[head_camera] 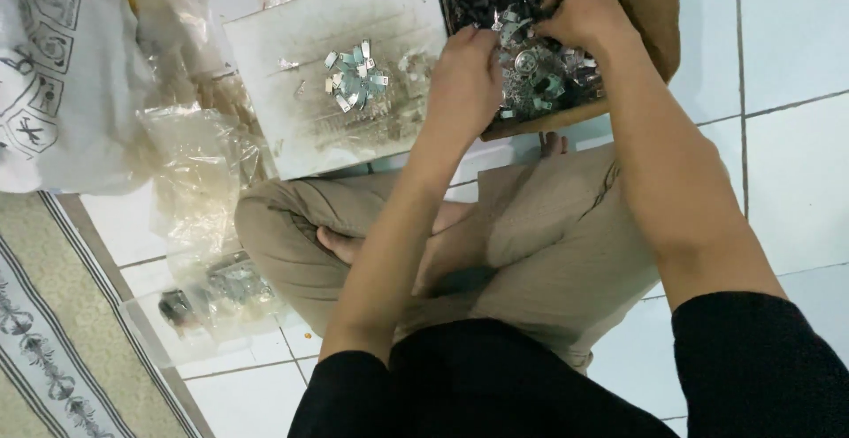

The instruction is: The person sits on the floor and sorts small metal hardware pieces from a cardboard box into a white tray. They pick up individual items, inspect them, and place them into the tray, occasionally adjusting the pile in the box.

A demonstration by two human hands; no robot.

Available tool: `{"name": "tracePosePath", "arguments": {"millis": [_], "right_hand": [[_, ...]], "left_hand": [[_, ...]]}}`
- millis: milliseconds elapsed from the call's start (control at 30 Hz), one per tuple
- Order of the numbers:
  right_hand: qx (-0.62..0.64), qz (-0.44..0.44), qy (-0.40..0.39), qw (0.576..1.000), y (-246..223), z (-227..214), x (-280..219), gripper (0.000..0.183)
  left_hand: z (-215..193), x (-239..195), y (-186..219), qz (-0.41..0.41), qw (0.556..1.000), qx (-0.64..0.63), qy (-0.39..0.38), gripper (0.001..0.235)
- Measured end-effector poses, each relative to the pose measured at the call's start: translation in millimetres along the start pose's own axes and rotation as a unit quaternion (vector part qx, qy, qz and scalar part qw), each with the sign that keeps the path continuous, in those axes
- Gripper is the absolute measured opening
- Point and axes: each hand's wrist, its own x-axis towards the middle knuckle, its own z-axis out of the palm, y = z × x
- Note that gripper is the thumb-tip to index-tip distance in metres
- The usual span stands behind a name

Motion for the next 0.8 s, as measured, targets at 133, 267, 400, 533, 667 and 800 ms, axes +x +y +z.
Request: {"name": "tracePosePath", "arguments": {"millis": [133, 267, 400, 533, 667, 800], "right_hand": [[-0.014, 0.000, 0.006, 1.000, 10.8, 12.9, 7.2, 0.028], [-0.022, -0.075, 0.045, 0.996, -16.8, 4.1, 4.0, 0.035], [-0.046, -0.123, 0.045, 0.990, -35.6, 23.4, 1.3, 0.059], [-0.093, -0.188, 0.131, 0.969, -13.9, 45.7, 10.3, 0.019], [-0.075, -0.120, 0.104, 0.984, 0.1, 32.2, 15.0, 0.011], [-0.019, -0.013, 0.097, 0.995, 8.8, -1.6, 3.2, 0.008]], "left_hand": [[98.3, 58.2, -70.2, -0.015, 0.992, 0.115, -0.055, 0.014], [135.8, 89.4, -107.4, -0.017, 0.931, 0.364, -0.005, 0.019], [127.6, 88.6, -104.9, -0.056, 0.906, 0.416, -0.053, 0.011], [123.4, 97.6, -110.0, -0.083, 0.920, 0.371, -0.094, 0.016], [120.1, 101.0, -114.8, -0.056, 0.947, 0.297, -0.104, 0.022], [109.9, 97.7, -111.8, -0.057, 0.980, 0.173, -0.079, 0.015]]}}
